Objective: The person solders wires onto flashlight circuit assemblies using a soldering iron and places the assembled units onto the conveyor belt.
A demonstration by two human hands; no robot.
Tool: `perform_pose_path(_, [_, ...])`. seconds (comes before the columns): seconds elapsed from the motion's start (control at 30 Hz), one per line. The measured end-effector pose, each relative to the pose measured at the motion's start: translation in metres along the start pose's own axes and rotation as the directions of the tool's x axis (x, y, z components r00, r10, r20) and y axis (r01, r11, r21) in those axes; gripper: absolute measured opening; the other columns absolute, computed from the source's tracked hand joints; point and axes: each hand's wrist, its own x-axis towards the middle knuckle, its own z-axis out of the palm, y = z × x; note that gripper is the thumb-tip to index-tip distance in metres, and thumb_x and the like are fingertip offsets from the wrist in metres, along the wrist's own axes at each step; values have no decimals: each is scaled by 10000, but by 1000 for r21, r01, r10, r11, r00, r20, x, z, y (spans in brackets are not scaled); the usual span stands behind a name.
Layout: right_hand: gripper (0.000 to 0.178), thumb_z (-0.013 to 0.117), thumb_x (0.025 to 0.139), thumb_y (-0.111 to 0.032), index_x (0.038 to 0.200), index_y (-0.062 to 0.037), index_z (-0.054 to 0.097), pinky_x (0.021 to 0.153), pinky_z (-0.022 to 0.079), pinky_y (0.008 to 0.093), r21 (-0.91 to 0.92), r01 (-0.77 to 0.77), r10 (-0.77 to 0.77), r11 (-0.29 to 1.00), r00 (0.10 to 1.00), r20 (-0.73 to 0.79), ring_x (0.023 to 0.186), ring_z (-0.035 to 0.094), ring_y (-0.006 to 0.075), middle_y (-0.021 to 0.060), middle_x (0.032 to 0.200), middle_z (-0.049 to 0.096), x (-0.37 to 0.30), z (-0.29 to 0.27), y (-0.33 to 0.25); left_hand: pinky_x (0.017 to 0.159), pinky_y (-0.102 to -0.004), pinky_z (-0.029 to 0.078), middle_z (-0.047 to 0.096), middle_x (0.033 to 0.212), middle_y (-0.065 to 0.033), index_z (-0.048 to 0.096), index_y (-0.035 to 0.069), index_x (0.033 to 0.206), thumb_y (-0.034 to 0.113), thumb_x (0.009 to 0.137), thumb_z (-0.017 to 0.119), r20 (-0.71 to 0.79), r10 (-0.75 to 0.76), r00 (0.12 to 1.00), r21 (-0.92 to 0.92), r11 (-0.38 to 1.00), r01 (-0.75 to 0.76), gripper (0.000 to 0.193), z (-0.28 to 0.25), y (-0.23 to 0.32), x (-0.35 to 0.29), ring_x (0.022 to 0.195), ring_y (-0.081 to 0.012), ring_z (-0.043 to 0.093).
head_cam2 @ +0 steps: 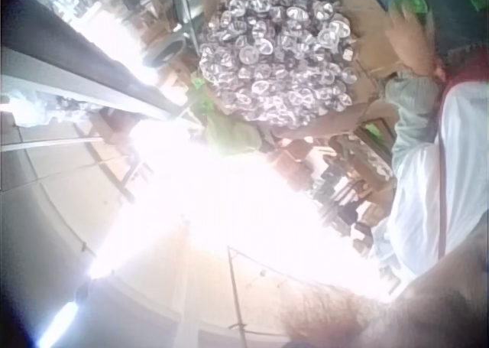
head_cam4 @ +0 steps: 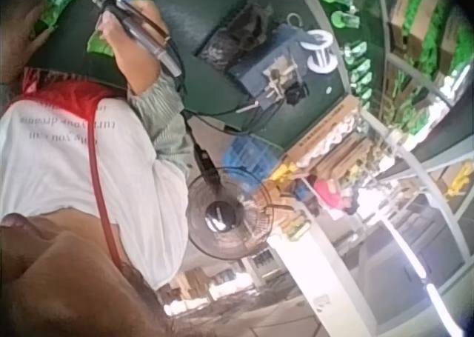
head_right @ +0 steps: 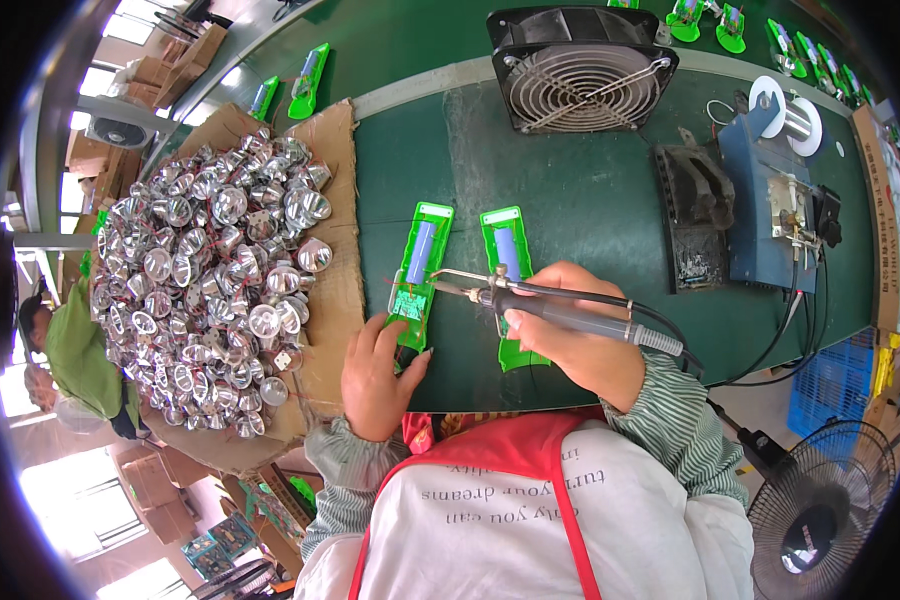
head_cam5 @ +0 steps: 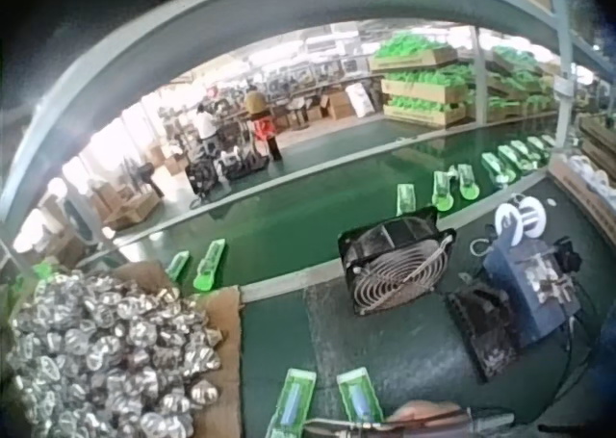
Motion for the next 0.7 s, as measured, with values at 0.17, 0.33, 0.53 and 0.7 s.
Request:
perform_pose_path(0.17, [179, 619, 799, -38, 930, 37, 524, 570, 507, 226, 5, 86, -85, 996, 994, -67, 661, 621, 120, 119, 775, 631, -1, -15, -5, 591, -305, 496, 525, 1137, -166, 535, 7, 1035, 72, 734, 673, -39, -135, 990, -247, 962, 121, 338, -7, -1, 34, 641, -191, 603])
perform_pose_path(0.33, [185, 612, 798, -18, 941, 33, 506, 566, 512, 241, 5, 146, -143, 989, 978, -152, 647, 617, 137, 135, 755, 623, -5, -33, -6, 581, -292, 481, 526, 1132, -148, 531, -5, 1039, 74, 755, 649, -32, -50, 998, -370, 928, 34, 317, -6, -8, 117, 632, -169, 585])
perform_pose_path(0.53, [157, 605, 800, -6, 910, 26, 497, 572, 513, 246, 44, 137, -120, 990, 955, -271, 631, 608, 139, 136, 744, 619, -9, -43, -13, 608, -279, 480, 528, 1137, -126, 522, -4, 1071, 101, 770, 651, 57, 133, 989, -421, 902, -97, 344, 31, -25, 249, 683, -143, 602])
perform_pose_path(0.7, [177, 605, 794, 1, 916, 29, 480, 570, 527, 255, 54, 112, -86, 992, 934, -346, 652, 622, 154, 140, 759, 617, -5, -47, -15, 739, -278, 487, 552, 1171, -112, 485, 30, 1212, 95, 820, 590, 12, 266, 964, -836, 531, -136, 411, 64, -3, 340, 839, -167, 623])
